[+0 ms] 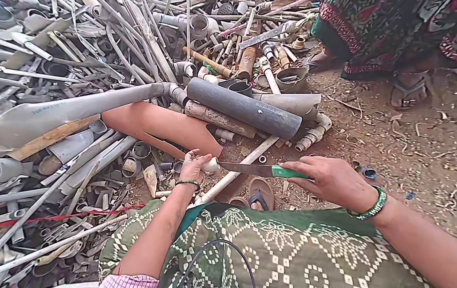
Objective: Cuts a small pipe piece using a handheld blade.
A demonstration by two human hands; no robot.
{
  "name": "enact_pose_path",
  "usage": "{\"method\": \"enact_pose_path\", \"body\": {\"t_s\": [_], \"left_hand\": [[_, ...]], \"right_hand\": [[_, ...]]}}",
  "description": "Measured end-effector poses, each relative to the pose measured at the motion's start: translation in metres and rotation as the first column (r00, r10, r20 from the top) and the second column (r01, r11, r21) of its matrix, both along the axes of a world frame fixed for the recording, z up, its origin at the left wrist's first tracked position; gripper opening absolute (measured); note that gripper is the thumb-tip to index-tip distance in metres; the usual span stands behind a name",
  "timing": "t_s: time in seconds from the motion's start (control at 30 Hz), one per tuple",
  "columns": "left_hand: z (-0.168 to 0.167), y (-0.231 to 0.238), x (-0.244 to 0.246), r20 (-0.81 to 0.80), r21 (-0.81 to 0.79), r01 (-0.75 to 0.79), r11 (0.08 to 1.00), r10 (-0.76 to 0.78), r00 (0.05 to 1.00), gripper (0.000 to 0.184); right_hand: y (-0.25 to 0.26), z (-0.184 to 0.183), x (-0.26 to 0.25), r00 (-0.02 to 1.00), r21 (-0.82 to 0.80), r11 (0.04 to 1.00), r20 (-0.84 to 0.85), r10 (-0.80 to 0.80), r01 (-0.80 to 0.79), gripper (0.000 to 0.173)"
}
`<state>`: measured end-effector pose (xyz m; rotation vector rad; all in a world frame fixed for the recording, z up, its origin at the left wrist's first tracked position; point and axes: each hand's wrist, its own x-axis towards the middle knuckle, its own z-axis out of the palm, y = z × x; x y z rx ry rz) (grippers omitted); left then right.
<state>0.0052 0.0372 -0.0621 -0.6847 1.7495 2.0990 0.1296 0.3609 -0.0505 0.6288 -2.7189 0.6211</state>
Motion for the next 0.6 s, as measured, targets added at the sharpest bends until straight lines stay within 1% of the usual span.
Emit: {"method": "enact_pose_path", "body": {"t_s": [0.13, 0.23, 0.33, 0.43, 0.47, 0.5, 0.53, 0.57, 0.6], "left_hand": [[-0.005, 0.003, 0.000, 0.010, -0.025, 0.035, 0.999, -0.035, 0.999, 0.063], [-0.012, 0.011, 0.004, 0.045, 0.089, -0.019, 0.996, 0.015, 0.999, 0.058], [-0.017, 0.019, 0.010, 0.127, 0.184, -0.077, 0.980, 0.054, 0.990, 0.051], [-0.019, 0.023, 0.014, 0.177, 0.223, -0.066, 0.973, 0.027, 0.984, 0.040], [-0.018, 0.023, 0.016, 0.166, 0.251, -0.035, 0.967, -0.007, 0.986, 0.039], [-0.018, 0.023, 0.017, 0.140, 0.287, 0.004, 0.958, -0.046, 0.989, 0.040], [-0.018, 0.023, 0.017, 0.112, 0.312, 0.030, 0.950, -0.068, 0.991, 0.042], [-0.018, 0.021, 0.017, 0.082, 0.329, 0.050, 0.943, -0.081, 0.993, 0.042], [-0.018, 0.020, 0.016, 0.056, 0.345, 0.063, 0.936, -0.087, 0.995, 0.040]], "right_hand": [[-0.005, -0.005, -0.003, 0.996, 0.013, 0.999, -0.077, 0.039, -0.038, 0.033], [-0.018, -0.006, -0.003, 0.980, 0.102, 0.994, -0.189, 0.066, -0.048, 0.029], [-0.034, -0.006, 0.000, 0.946, 0.237, 0.971, -0.305, 0.110, -0.036, 0.037], [-0.045, -0.011, 0.003, 0.930, 0.310, 0.951, -0.352, 0.105, 0.010, 0.039], [-0.048, -0.013, 0.004, 0.937, 0.304, 0.952, -0.340, 0.080, 0.029, 0.039], [-0.050, -0.014, 0.004, 0.953, 0.263, 0.964, -0.301, 0.039, 0.044, 0.038], [-0.053, -0.015, 0.005, 0.973, 0.175, 0.983, -0.229, -0.013, 0.054, 0.035], [-0.055, -0.014, 0.006, 0.993, 0.051, 0.996, -0.103, -0.065, 0.070, 0.033], [-0.056, -0.009, 0.008, 0.992, -0.079, 0.992, 0.080, -0.096, 0.102, 0.034]]}}
